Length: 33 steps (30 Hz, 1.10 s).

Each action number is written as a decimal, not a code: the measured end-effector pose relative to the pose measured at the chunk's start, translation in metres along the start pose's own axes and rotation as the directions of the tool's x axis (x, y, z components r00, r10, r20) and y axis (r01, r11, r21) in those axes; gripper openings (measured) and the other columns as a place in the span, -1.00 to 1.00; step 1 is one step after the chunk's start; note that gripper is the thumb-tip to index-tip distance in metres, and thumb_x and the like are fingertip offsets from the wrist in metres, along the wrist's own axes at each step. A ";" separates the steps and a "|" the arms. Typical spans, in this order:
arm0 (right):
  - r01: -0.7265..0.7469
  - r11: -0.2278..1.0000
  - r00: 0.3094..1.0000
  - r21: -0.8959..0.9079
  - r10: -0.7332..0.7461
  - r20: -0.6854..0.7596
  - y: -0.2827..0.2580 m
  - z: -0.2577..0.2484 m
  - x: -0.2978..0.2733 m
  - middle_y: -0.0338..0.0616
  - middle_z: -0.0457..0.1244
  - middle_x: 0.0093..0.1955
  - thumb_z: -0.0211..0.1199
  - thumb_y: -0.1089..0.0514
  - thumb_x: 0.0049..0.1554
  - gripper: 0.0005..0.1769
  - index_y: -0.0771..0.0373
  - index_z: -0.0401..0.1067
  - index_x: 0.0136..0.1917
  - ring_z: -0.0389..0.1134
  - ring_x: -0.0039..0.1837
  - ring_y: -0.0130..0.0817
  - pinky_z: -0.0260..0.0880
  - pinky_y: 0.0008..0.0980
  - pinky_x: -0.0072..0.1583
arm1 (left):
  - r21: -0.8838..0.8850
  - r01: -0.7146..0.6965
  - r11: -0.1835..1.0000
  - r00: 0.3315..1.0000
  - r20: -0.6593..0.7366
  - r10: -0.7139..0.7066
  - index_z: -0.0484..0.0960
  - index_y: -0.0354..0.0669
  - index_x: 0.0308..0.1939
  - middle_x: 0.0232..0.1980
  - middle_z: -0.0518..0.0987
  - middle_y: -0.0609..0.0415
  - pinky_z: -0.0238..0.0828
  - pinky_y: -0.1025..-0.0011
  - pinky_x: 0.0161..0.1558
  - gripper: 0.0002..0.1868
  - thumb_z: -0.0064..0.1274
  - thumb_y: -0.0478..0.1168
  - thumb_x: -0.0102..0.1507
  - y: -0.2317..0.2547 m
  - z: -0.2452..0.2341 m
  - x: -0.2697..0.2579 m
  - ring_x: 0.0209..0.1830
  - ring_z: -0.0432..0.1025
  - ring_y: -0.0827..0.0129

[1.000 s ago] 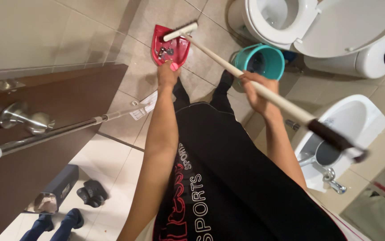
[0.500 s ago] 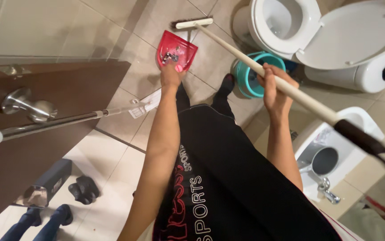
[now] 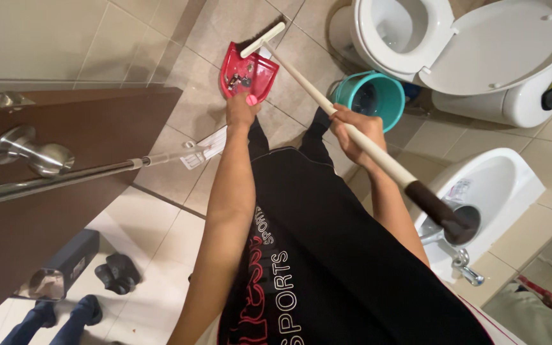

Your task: The person sweeps the bathroom floor using a broom to collect debris into a dustpan and then uses the broom to sweep the area behind the toilet and around a bucket.

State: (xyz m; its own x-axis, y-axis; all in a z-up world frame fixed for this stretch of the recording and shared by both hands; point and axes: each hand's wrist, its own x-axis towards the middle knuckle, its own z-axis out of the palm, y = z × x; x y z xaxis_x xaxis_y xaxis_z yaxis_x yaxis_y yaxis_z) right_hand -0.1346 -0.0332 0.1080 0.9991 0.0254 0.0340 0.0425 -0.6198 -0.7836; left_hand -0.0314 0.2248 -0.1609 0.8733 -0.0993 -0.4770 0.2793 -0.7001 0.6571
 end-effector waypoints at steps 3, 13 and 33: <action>-0.096 0.995 0.988 -0.025 0.092 -0.127 -0.011 -0.016 0.000 0.22 0.44 0.03 0.22 0.24 0.22 -0.71 0.48 0.56 0.13 0.52 -0.01 -0.16 0.56 -0.29 0.07 | -0.019 -0.034 0.999 0.998 -0.054 0.033 0.68 -0.19 0.04 -0.08 0.66 -0.21 0.50 0.17 0.00 -0.45 0.42 -0.15 -0.01 0.006 -0.002 -0.001 -0.03 0.57 -0.04; -0.146 0.947 0.916 0.286 0.239 -0.321 -0.031 -0.057 0.008 0.22 0.42 0.03 0.19 0.27 0.34 -0.74 0.58 0.50 0.14 0.53 0.03 -0.22 0.61 -0.38 0.10 | 0.050 -0.020 0.999 1.000 -0.014 0.021 0.72 -0.12 -0.07 -0.09 0.68 -0.15 0.49 0.16 0.01 -0.51 0.46 -0.09 -0.03 0.017 -0.008 -0.003 -0.06 0.57 -0.03; -0.147 0.989 0.970 0.011 0.146 -0.195 -0.031 -0.048 0.007 0.09 0.44 -0.10 0.18 0.27 0.28 -0.76 0.44 0.57 0.12 0.52 -0.07 -0.27 0.53 -0.39 0.04 | 0.037 0.039 0.999 0.999 0.012 -0.039 0.74 -0.12 -0.13 -0.14 0.69 -0.18 0.50 0.16 -0.01 -0.56 0.44 -0.08 -0.05 0.020 -0.008 -0.010 -0.09 0.58 -0.03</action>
State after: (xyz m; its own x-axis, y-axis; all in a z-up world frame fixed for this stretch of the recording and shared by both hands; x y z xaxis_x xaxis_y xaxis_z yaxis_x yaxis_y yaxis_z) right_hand -0.1288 -0.0514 0.1619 0.9750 -0.2185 0.0391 -0.1047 -0.6078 -0.7871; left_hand -0.0318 0.2177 -0.1382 0.8567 -0.0807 -0.5095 0.2978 -0.7291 0.6162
